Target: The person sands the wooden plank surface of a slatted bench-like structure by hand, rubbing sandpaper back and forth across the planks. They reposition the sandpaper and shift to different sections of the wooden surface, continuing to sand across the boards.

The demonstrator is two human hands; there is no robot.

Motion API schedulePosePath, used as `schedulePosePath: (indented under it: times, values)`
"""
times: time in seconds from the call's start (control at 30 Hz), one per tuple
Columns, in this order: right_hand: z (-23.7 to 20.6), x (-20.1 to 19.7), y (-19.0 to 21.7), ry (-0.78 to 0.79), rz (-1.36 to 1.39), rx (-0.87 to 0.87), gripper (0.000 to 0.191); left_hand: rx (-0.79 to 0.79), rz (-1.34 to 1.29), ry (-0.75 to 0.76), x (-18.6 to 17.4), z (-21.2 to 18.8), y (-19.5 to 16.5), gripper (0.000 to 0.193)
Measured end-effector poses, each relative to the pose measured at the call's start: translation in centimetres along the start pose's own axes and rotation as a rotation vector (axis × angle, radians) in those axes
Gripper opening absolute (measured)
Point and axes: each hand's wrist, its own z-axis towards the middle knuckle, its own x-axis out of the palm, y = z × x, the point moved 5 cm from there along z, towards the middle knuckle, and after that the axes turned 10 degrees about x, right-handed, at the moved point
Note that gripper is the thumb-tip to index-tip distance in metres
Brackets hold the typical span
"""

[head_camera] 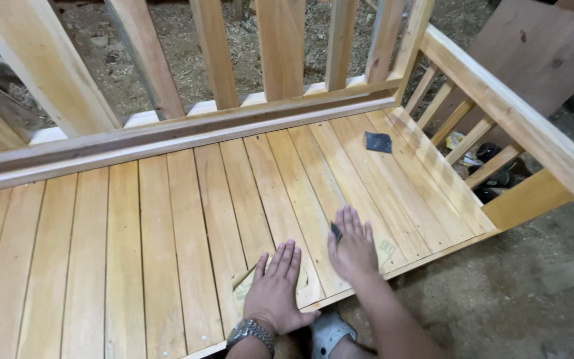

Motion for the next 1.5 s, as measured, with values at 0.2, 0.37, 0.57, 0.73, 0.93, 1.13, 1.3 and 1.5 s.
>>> schedulePosePath:
  times: [0.2,0.37,0.57,0.73,0.93,1.13,1.3,1.5]
  values:
    - [2.6,-0.8,0.6,-0.063,0.030,-0.036,0.071,0.013,-0.008,-0.015,0.5,0.0,0.3,0.129]
    - [-4.0,0.5,1.0,-0.077,0.027,-0.143,0.070,0.032,-0.028,-0.040,0.6,0.2,0.3,0.129]
    - [-2.6,-0.5,2.1,-0.032,-0.008,-0.169,0.070,0.027,-0.017,-0.016,0.9,0.2,0.3,0.129]
    - [0.7,-1.8,3.9,-0.044,0.057,-0.131,0.069,0.018,0.001,-0.017,0.8,0.3,0.3,0.130]
    - [-6.0,-2.0,4.1,0.017,0.039,-0.259,0.066,0.032,-0.011,-0.017,0.9,0.4,0.3,0.129]
    - [-4.2,-3.0,5.2,0.109,-0.023,-0.199,0.065,0.049,-0.015,-0.068,1.2,0.3,0.4,0.130]
    - [-0.8,-2.8,6.5,0.001,0.036,-0.219,0.063,0.045,0.006,-0.044,1.4,0.5,0.5,0.131]
    - [-4.2,-1.5,5.3,-0.054,0.093,-0.289,0.065,0.044,0.018,-0.025,1.2,0.6,0.5,0.128]
